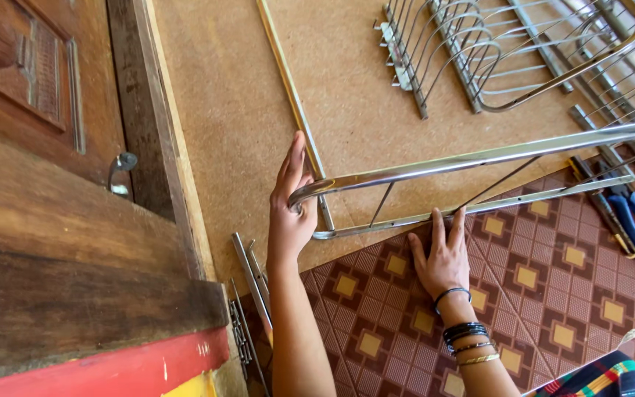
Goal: The person assembles a metal wire rack by inserting rods into a grid frame and tightening joints with a screwdriver. They handle multiple metal rods, a wire grid, and fasteners, using a screwdriver to secure connections.
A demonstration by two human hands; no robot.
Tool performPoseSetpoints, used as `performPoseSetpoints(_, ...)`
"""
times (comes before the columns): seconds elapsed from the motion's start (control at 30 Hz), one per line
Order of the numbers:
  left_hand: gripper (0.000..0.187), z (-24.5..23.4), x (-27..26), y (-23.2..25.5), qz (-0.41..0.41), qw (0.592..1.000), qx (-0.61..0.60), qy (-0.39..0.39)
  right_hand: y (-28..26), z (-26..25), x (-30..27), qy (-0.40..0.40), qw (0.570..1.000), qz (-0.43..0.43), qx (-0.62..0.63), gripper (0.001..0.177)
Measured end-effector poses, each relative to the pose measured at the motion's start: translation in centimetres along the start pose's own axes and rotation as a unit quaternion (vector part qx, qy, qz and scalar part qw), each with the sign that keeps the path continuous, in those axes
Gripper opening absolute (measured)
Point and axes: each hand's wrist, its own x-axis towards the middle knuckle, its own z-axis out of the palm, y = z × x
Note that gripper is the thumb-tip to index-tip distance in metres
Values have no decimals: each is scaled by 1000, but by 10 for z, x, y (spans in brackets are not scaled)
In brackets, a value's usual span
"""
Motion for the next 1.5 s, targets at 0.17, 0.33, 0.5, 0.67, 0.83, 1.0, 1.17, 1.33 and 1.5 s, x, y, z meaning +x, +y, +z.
performPoseSetpoints(0.17,76,-2,0,4,-6,1000,4,20,-10,-1,-3,-7,1000,10,11,72)
performPoseSetpoints(0.33,79,-2,-4,-1,14,999,5,32,-4,9,-6,-1,1000,0,12,72)
performPoseSetpoints(0.5,84,-10,1,3,53,998,-41,4,-6,16,-10,38,998,-33,24,72)
performPoseSetpoints(0.67,86,-13,5,-1,46,999,7,8,-20,32,-23,168,969,-152,101,37)
performPoseSetpoints(0.83,82,-13,9,-7,54,998,-9,13,-94,59,-23,-101,901,-373,196,34)
performPoseSetpoints(1.0,83,-18,14,-3,45,999,-10,9,-165,84,-10,-168,810,-542,148,56)
performPoseSetpoints(1.17,86,-23,22,-2,35,999,-35,0,-170,89,-8,-207,801,-498,260,51)
performPoseSetpoints(1.33,79,-18,22,-3,40,999,-34,4,-149,68,-9,-181,844,-471,183,29)
performPoseSetpoints(1.5,83,-13,21,4,36,998,-45,-3,-133,32,-23,-211,867,-412,186,34)
